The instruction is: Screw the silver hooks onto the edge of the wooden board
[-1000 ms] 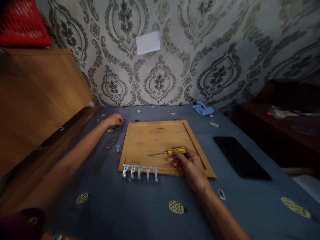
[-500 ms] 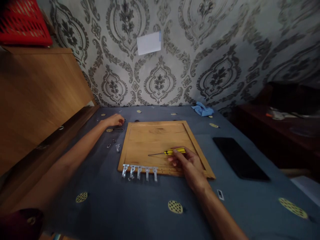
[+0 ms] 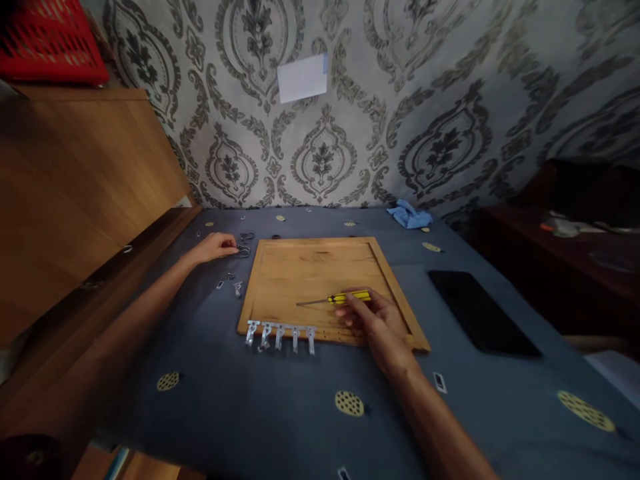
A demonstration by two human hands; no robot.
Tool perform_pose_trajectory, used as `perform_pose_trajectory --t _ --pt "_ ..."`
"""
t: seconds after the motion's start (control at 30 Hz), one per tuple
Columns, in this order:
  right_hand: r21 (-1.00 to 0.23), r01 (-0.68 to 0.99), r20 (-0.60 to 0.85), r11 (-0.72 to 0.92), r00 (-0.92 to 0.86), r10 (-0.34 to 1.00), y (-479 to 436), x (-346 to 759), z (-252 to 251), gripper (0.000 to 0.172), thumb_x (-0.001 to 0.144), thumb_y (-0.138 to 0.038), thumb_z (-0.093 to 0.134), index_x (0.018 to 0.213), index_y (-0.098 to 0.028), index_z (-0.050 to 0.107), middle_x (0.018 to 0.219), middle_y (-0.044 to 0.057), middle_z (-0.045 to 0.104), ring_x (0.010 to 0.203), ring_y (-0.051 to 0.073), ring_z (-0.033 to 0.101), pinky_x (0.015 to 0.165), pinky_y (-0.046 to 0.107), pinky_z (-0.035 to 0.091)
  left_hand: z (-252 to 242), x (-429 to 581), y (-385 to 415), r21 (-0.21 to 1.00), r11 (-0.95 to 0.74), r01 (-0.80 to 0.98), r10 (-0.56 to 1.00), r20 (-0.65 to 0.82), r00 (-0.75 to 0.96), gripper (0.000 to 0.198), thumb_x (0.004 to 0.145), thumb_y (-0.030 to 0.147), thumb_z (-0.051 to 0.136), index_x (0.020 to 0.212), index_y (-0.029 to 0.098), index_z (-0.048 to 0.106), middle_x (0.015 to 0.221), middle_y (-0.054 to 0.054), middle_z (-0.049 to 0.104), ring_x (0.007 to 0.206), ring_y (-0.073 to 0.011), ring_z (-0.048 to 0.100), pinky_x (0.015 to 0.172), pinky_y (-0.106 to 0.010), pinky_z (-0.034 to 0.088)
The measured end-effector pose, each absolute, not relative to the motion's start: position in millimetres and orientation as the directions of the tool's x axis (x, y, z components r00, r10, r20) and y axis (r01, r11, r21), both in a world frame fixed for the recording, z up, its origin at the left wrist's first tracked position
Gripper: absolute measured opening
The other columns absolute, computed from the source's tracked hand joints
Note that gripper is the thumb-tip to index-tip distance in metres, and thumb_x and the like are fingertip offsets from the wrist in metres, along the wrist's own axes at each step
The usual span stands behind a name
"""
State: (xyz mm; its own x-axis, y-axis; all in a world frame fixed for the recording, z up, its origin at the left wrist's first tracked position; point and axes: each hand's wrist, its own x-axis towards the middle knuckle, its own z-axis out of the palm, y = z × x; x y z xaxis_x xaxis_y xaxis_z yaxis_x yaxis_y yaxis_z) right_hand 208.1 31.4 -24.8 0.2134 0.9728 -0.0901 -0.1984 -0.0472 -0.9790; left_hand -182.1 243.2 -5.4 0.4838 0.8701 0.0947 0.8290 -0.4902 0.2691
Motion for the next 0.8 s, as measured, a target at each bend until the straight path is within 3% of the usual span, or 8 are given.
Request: perform_pose_trajectory --t 0.2,0.47,0.6,0.8 --pt "-0.984 -0.175 -0.072 -0.034 0.218 0.973 32 208 -25 0.057 0.05 -0.063 0.093 0.08 -0.02 0.071 0.065 0.004 0.07 0.054 0.015 0.059 0.049 0.025 0.046 -20 -184 222 0.292 -0.456 0.841 0.889 0.19 0.416 0.011 0.085 0.023 0.061 0.091 0.02 0.07 0.088 -0.003 0.073 0.082 -0.0186 0.065 0.071 -0.026 0.043" --pt "-0.982 -0.186 -0.082 -0.042 0.214 0.973 32 207 -25 0.063 0.045 -0.066 0.094 0.08 -0.019 0.071 0.064 0.005 0.071 0.052 0.013 0.057 0.049 0.024 0.046 -19 -192 212 0.373 -0.487 0.79 0.872 0.157 0.463 0.013 0.083 0.03 0.065 0.087 0.019 0.07 0.08 0.0 0.072 0.075 -0.0161 0.065 0.069 -0.024 0.045" --pt "-0.986 -0.164 -0.07 -0.036 0.208 0.976 33 209 -27 0.057 0.05 -0.063 0.092 0.08 -0.02 0.071 0.064 0.004 0.07 0.053 0.016 0.06 0.048 0.026 0.046 -15 -189 220 0.387 -0.48 0.787 0.876 0.17 0.451 0.026 0.089 0.041 0.061 0.092 0.017 0.07 0.083 -0.001 0.072 0.079 -0.017 0.065 0.07 -0.025 0.047" --pt "-0.986 -0.162 -0.063 -0.028 0.22 0.973 32 208 -26 0.058 0.05 -0.063 0.092 0.082 -0.019 0.071 0.066 0.005 0.07 0.057 0.016 0.06 0.052 0.026 0.046 -16 -178 245 0.321 -0.425 0.847 0.905 0.172 0.389 0.027 0.095 0.036 0.062 0.114 0.016 0.065 0.099 -0.005 0.07 0.088 -0.0189 0.066 0.083 -0.036 0.054"
